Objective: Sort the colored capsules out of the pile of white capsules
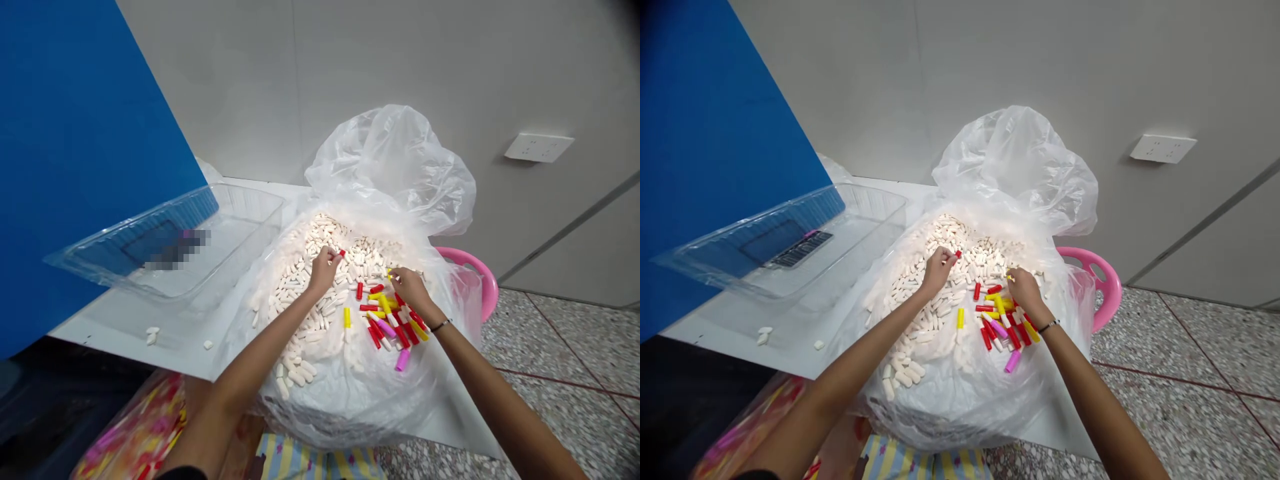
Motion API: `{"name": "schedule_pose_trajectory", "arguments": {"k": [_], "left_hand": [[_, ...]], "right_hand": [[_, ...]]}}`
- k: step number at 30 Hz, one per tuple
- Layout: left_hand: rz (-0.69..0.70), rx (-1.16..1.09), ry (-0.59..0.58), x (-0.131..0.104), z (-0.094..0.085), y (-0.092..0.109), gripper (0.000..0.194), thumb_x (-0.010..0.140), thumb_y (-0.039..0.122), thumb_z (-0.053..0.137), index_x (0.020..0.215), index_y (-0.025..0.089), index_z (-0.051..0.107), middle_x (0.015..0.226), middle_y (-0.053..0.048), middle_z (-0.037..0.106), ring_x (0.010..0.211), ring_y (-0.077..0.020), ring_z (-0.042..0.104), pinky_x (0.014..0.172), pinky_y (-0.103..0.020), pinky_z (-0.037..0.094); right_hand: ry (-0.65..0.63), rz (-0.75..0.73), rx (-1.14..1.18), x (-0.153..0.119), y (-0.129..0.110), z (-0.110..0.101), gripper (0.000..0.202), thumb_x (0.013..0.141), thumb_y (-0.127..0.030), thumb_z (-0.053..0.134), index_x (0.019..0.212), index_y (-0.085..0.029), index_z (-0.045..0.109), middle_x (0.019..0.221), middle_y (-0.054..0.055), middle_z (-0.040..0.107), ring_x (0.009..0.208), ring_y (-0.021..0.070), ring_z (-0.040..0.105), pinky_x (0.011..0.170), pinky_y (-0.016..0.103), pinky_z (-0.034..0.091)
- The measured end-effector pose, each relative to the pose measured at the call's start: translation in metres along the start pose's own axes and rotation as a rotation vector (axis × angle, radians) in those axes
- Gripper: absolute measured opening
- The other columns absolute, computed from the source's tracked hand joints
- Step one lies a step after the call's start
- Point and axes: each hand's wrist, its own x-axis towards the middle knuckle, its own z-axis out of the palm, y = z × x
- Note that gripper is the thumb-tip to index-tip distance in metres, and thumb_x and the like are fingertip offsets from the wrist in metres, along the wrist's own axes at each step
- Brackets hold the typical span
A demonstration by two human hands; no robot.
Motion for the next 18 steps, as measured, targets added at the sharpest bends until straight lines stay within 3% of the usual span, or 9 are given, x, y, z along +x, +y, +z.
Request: {"name": "schedule_pose_trajectory", "arguments": {"k": [3,6,9,13,16,18], "left_hand": [[-0.129,-0.403,-0.091,-0.058,-0.008,0.021,0.026,0.080,0.022,0.052,0.104,0.019,0.045,0.088,-0.002,0.063,0.077,-0.0125,0.058,0.069,-0.025,0.045],[-0.229,-0.606,-0.124,-0.115,-0.006,0.036,0.031,0.075,0.025,0.058,0.105,0.017,0.053,0.091,-0.005,0.061,0.083,-0.0127,0.057,0.072,-0.024,0.046],[-0.392,-0.807,-0.168,-0.159,-0.001,0.040,0.034,0.078,0.036,0.055,0.103,0.014,0.058,0.076,-0.003,0.055,0.066,-0.0107,0.053,0.057,-0.021,0.043],[-0.543,-0.822,-0.111,-0.185,-0.001,0.035,0.030,0.079,0.040,0.047,0.090,0.014,0.059,0.060,0.004,0.040,0.042,-0.0034,0.028,0.040,-0.017,0.019],[-0.555,-0.657,-0.032,-0.187,-0.005,0.033,0.019,0.078,0.033,0.044,0.084,0.017,0.053,0.057,0.006,0.036,0.043,-0.0039,0.027,0.042,-0.015,0.021],[-0.534,-0.593,0.001,-0.185,-0.006,0.036,0.015,0.078,0.029,0.042,0.085,0.019,0.050,0.063,0.005,0.040,0.047,-0.0048,0.034,0.045,-0.014,0.027]], "right_hand": [[-0.039,-0.032,0.048,0.019,-0.008,0.012,0.017,0.071,-0.007,0.053,0.076,-0.018,0.066,0.085,0.009,0.067,0.087,0.0230,0.061,0.079,0.032,0.044],[-0.063,-0.040,0.097,0.030,-0.021,0.019,0.018,0.071,-0.008,0.057,0.056,-0.017,0.058,0.074,0.008,0.063,0.080,0.0205,0.061,0.074,0.029,0.043],[-0.060,-0.021,0.155,0.031,-0.034,0.017,0.018,0.074,-0.013,0.056,0.056,-0.016,0.055,0.070,0.008,0.061,0.078,0.0189,0.059,0.072,0.029,0.042],[-0.100,-0.013,0.293,0.008,-0.051,-0.003,0.014,0.080,-0.023,0.052,0.076,-0.015,0.062,0.071,0.007,0.065,0.069,0.0165,0.060,0.065,0.028,0.046],[-0.248,-0.066,0.442,-0.032,-0.069,-0.026,0.019,0.078,-0.032,0.056,0.083,-0.016,0.067,0.068,0.003,0.067,0.061,0.0158,0.061,0.058,0.027,0.049],[-0.377,-0.110,0.613,-0.063,-0.082,-0.041,0.022,0.073,-0.033,0.063,0.086,-0.017,0.070,0.079,0.005,0.069,0.068,0.0171,0.063,0.061,0.028,0.050]]}}
